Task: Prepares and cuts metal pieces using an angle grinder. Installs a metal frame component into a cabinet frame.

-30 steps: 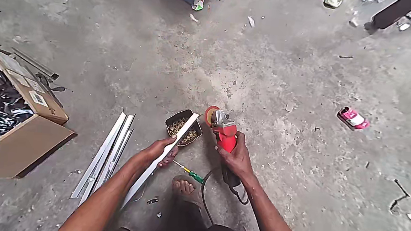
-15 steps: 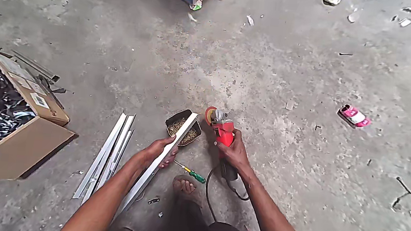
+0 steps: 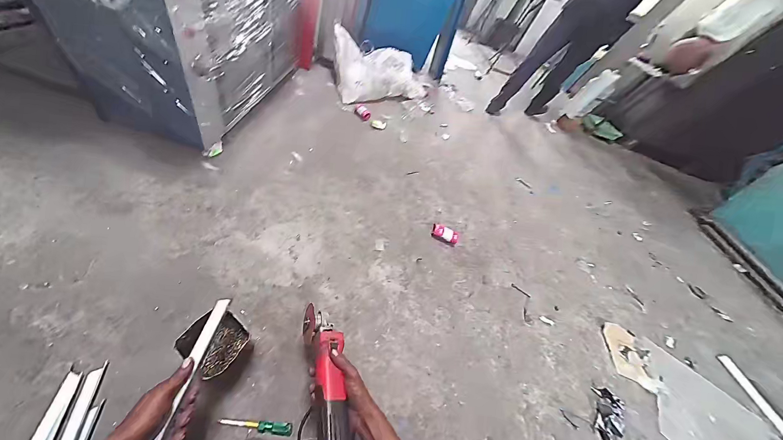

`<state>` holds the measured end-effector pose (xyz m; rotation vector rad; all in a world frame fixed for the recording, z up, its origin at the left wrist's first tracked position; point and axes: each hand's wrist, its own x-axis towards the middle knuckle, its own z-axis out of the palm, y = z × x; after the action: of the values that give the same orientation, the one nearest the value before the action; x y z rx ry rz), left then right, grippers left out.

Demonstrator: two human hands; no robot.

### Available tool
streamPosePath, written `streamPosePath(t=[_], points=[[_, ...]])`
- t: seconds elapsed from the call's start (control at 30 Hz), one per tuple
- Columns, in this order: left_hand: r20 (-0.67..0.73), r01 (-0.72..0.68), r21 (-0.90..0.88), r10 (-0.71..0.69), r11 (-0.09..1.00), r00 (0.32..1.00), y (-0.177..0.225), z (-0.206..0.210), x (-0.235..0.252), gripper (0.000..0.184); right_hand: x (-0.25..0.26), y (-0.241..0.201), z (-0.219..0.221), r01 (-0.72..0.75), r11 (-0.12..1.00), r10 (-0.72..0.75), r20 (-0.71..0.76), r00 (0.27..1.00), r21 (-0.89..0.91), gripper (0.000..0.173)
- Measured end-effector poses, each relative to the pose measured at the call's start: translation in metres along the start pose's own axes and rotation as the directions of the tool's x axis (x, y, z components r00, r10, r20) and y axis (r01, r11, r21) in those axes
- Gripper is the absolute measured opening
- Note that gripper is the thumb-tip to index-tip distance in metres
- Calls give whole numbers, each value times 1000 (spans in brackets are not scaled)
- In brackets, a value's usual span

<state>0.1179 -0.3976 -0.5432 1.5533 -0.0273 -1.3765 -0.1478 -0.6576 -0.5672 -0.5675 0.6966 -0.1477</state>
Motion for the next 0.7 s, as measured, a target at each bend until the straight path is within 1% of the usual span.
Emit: streamPosePath(t=[0.03, 0.07, 0.13, 0.2, 0.27, 0.3, 0.33, 0.4, 0.43, 0.47, 0.5, 0.53, 0.57, 0.6, 0.63, 0.67, 0.7], points=[[-21, -42, 33, 43, 999, 999, 6, -1, -4, 72, -9, -1, -3, -38, 996, 37, 15, 999, 84, 46], [-33, -86, 76, 89, 993, 995, 13, -2, -9, 73, -18, -3, -6, -77, 989, 77, 5, 997, 128, 44], [-82, -168, 143, 181, 975, 980, 31, -4, -22, 74, -28, -8, -16, -126, 981, 129, -12, 992, 148, 39], [-177, -290, 195, 324, 937, 929, 51, 3, -42, 69, -30, -15, -31, -122, 986, 126, -30, 992, 118, 36], [-264, -434, 279, 503, 856, 823, 69, 11, -72, 58, -27, -24, -37, -76, 997, 77, -65, 995, 25, 26], [-294, -485, 311, 568, 817, 769, 71, 14, -93, 53, -26, -25, -39, -64, 998, 64, -91, 994, -3, 25], [-314, -533, 334, 625, 777, 715, 70, 16, -114, 49, -25, -23, -43, -57, 998, 54, -108, 993, -25, 25], [-329, -661, 366, 755, 655, 567, 65, 20, -146, 38, -7, -27, -53, -63, 997, 58, -76, 995, -52, 29], [-332, -711, 366, 798, 600, 502, 62, 20, -160, 32, 5, -30, -57, -71, 995, 66, -76, 995, -65, 29], [-339, -740, 363, 820, 567, 461, 58, 20, -175, 29, 18, -32, -61, -86, 995, 81, -97, 992, -53, 29], [-355, -747, 369, 827, 553, 437, 51, 20, -191, 29, 30, -32, -66, -106, 994, 103, -113, 988, -22, 29], [-384, -741, 383, 824, 552, 416, 42, 20, -206, 30, 39, -29, -71, -119, 993, 120, -110, 987, 16, 30], [-411, -722, 427, 828, 545, 382, 32, 21, -219, 30, 50, -28, -76, -129, 990, 134, -87, 987, 61, 32], [-439, -684, 497, 834, 535, 334, 22, 20, -230, 29, 61, -28, -79, -138, 985, 144, -57, 988, 100, 33], [-467, -617, 579, 837, 533, 284, 12, 19, -240, 28, 72, -26, -81, -142, 981, 146, -24, 989, 129, 34], [-483, -544, 647, 839, 534, 250, 2, 17, -248, 28, 80, -26, -84, -143, 978, 142, 14, 990, 149, 36], [-490, -499, 682, 841, 535, 231, -7, 15, -255, 27, 87, -26, -88, -134, 979, 131, 35, 991, 156, 37]])
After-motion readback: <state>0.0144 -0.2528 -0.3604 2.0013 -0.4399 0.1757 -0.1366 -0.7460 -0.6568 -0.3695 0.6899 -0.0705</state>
